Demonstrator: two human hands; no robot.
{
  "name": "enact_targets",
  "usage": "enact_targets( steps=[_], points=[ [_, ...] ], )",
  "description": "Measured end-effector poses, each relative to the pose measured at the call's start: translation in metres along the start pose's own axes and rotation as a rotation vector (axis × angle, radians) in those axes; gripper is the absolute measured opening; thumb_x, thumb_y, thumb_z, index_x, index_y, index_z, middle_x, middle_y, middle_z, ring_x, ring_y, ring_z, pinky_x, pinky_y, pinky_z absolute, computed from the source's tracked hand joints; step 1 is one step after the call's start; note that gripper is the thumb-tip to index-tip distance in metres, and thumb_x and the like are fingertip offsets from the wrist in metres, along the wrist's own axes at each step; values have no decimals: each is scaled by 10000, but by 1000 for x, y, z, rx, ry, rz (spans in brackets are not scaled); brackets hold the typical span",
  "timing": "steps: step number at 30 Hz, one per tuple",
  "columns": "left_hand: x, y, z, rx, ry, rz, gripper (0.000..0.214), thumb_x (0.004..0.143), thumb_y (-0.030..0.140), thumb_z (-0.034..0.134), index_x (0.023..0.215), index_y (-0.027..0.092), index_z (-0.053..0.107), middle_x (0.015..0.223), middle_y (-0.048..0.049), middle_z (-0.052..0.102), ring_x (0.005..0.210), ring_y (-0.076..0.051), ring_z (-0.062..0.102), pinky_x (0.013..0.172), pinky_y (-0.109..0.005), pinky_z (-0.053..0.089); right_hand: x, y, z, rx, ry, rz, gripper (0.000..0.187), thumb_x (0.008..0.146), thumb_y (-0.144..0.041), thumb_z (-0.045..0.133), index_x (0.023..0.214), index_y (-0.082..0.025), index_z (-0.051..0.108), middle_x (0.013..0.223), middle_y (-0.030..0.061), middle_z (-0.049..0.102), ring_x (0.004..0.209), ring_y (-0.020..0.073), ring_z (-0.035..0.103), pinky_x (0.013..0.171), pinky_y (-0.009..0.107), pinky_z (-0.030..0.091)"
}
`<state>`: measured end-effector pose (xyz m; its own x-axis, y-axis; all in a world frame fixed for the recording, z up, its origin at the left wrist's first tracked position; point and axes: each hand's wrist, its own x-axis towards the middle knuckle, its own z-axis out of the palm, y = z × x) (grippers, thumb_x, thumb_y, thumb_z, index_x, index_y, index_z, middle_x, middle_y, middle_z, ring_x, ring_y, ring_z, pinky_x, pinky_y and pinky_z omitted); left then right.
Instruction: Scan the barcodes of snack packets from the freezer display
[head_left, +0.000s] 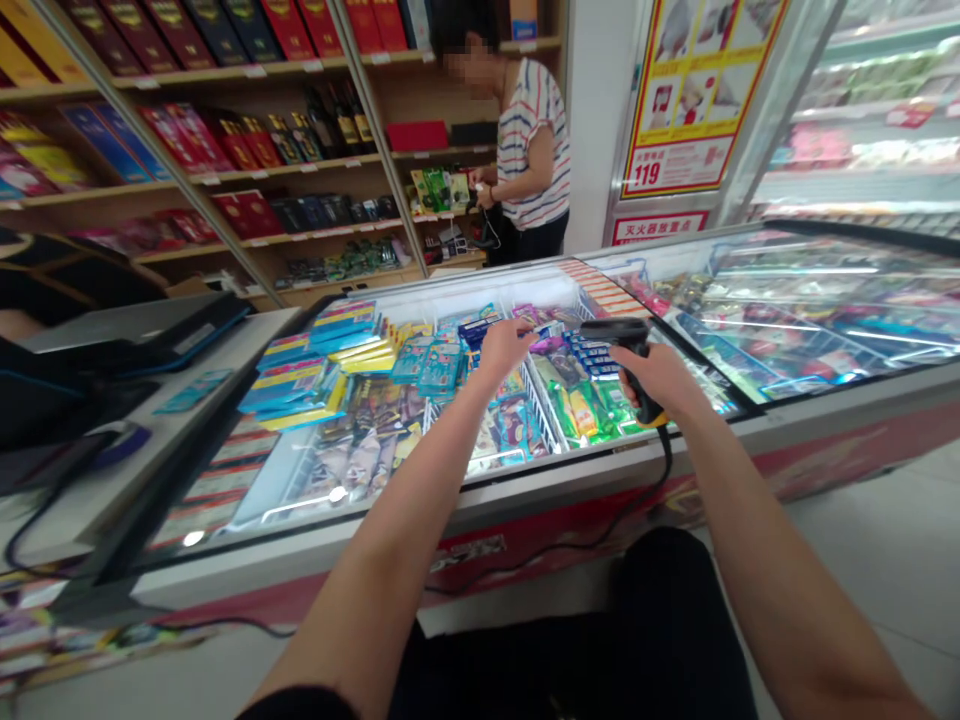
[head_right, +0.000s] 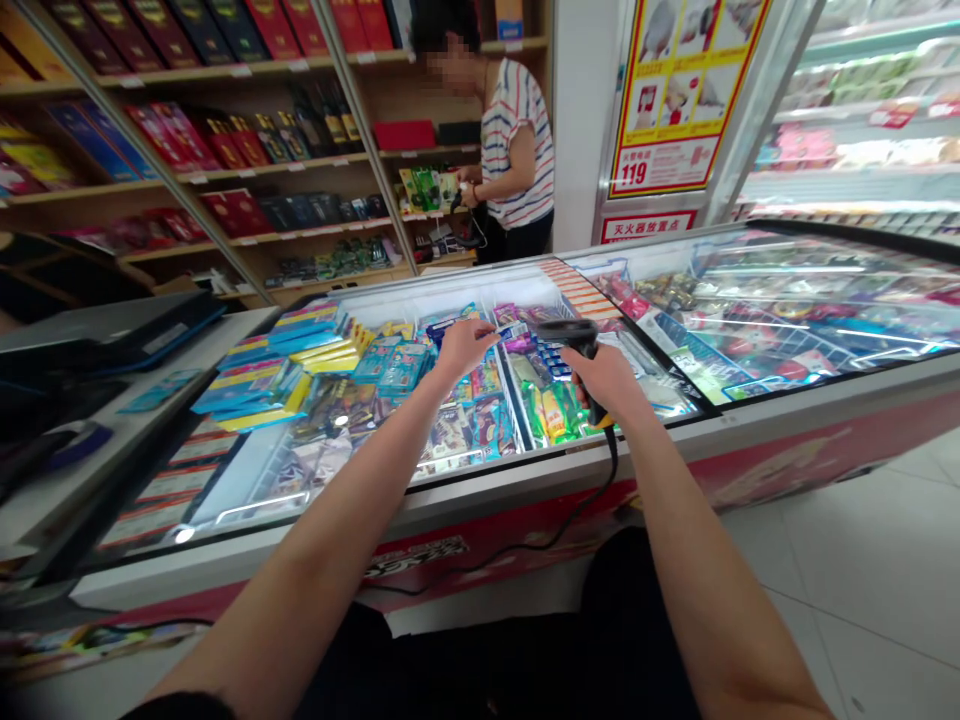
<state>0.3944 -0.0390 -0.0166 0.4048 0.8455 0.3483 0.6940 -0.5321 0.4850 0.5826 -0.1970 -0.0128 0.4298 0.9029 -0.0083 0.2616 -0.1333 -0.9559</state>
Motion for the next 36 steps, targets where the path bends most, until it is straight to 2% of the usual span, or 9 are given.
enact_targets(
  steps=[4, 9, 14, 19, 23, 26, 36],
  points=[
    [25, 26, 25, -24, -35, 91, 237, 865, 278, 610, 1025, 188, 760, 1024, -41, 758, 984, -199, 680, 905, -277, 493, 3, 6, -23, 51, 75, 23, 292, 817, -347, 683, 649, -179, 514, 488, -9, 545, 333, 102, 492, 305, 204, 399],
    [50, 48, 52, 18, -47, 129, 247, 877, 278, 596, 1047, 198, 757, 1046, -47, 755, 1001, -209, 677, 921, -291, 485, 5, 12, -42, 96, 90, 55, 292, 820, -343, 689, 661, -182, 504, 499, -10, 546, 338, 103, 491, 309, 214, 414],
    [62, 51, 73, 78, -85, 115, 250, 880, 253, 594, 1074, 214, 747, 1093, -45, 743, 1061, -213, 657, 951, -298, 474, 9, 22, -52, 87, 109, 54, 274, 824, -340, 681, 675, -177, 520, 526, 0, 563, 346, 110, 504, 302, 224, 418],
    [58, 46, 79, 85, -90, 122, 320, 878, 235, 592, 1175, 213, 708, 1155, -63, 720, 1128, -228, 626, 1008, -326, 449, 9, 24, -51, 79, 102, 90, 246, 841, -320, 653, 686, -177, 527, 501, -11, 554, 331, 102, 484, 296, 219, 405],
    [49, 40, 72, 84, -36, 128, 364, 868, 244, 604, 1223, 205, 679, 1174, -75, 708, 1136, -244, 620, 1021, -354, 448, 8, 22, -42, 82, 70, 63, 251, 846, -323, 642, 678, -181, 520, 490, -15, 545, 331, 104, 483, 293, 218, 396],
    [39, 30, 59, 92, -6, 129, 344, 864, 242, 605, 1195, 197, 688, 1183, -72, 706, 1137, -239, 621, 1021, -342, 451, 6, 18, -32, 54, 48, 49, 262, 839, -331, 651, 672, -184, 513, 485, -9, 546, 337, 110, 493, 298, 221, 405],
    [-9, -32, -13, 242, 8, -56, 280, 865, 290, 600, 1117, 235, 711, 1098, -49, 743, 1066, -230, 658, 962, -326, 471, -4, -5, 33, 8, -106, 7, 299, 835, -357, 663, 644, -200, 494, 441, -24, 520, 318, 107, 478, 319, 211, 397]
  ],
)
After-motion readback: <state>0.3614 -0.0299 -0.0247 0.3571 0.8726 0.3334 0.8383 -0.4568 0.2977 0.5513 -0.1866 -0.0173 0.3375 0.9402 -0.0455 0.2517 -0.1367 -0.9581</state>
